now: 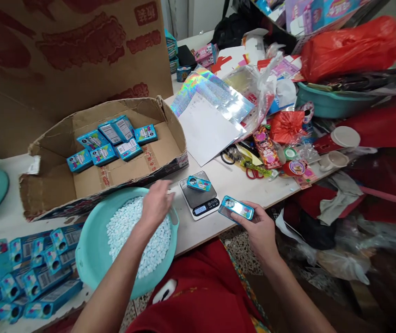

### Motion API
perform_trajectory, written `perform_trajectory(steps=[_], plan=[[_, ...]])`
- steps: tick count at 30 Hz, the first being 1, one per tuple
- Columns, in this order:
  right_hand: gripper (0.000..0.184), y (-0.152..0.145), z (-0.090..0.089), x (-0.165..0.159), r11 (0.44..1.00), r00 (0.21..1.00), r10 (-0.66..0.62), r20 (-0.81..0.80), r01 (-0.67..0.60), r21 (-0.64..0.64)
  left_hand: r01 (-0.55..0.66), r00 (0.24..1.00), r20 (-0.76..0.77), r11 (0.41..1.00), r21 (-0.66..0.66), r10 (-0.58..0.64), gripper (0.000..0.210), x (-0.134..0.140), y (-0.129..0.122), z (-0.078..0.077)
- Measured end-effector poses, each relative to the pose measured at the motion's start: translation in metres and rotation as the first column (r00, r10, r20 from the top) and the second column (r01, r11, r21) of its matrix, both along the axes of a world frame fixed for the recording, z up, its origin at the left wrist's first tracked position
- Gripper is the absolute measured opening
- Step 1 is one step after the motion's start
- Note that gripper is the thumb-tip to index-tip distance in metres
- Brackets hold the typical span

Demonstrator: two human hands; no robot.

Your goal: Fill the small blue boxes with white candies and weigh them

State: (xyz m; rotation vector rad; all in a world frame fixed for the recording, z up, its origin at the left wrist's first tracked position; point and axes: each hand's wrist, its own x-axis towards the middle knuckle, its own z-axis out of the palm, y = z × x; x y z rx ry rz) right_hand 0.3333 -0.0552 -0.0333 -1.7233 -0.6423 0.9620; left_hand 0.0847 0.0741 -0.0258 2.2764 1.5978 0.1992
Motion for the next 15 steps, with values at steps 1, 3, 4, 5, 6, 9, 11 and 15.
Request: perform_trajectory(steps=[1,3,4,5,6,9,11,15], plan=[[0.050,0.001,-0.001,-0.002,1.000,1.000,0.020,-0.002,-0.020,-0.001,0.096,0.995,0.021,0.995,0.038,-0.097,0.035,0.016,0.001,-0.003],[0.052,0.004,-0.001,-0.008,0.998,0.999,0.053,0.010,-0.053,-0.015,0.265,0.964,0.018,0.963,0.055,-0.266,0.040,0.049,0.005,-0.007],[0.053,0.006,-0.001,-0.011,0.998,0.998,0.059,0.027,-0.059,-0.026,0.302,0.953,0.019,0.953,0.024,-0.303,0.037,0.060,0.007,-0.006],[0.054,0.009,-0.002,-0.014,0.998,0.997,0.058,0.051,-0.056,-0.035,0.311,0.950,0.033,0.950,-0.020,-0.311,0.030,0.066,0.009,-0.005],[0.055,0.013,-0.004,-0.018,0.998,0.995,0.048,0.082,-0.045,-0.039,0.262,0.964,0.055,0.965,-0.032,-0.260,0.026,0.066,0.009,-0.002],[0.058,0.030,-0.015,-0.034,1.000,0.988,0.025,0.154,-0.027,0.014,0.066,0.997,0.038,0.998,0.010,-0.066,0.027,0.025,-0.008,0.018],[0.059,0.044,-0.026,-0.050,0.996,0.989,0.026,0.146,-0.038,0.083,-0.122,0.984,0.132,0.992,0.031,0.117,0.039,-0.025,-0.035,0.041],[0.062,0.059,-0.044,-0.074,0.989,0.989,0.066,0.131,-0.082,0.120,-0.655,0.736,0.248,0.755,0.028,0.630,0.046,-0.148,-0.094,0.085]])
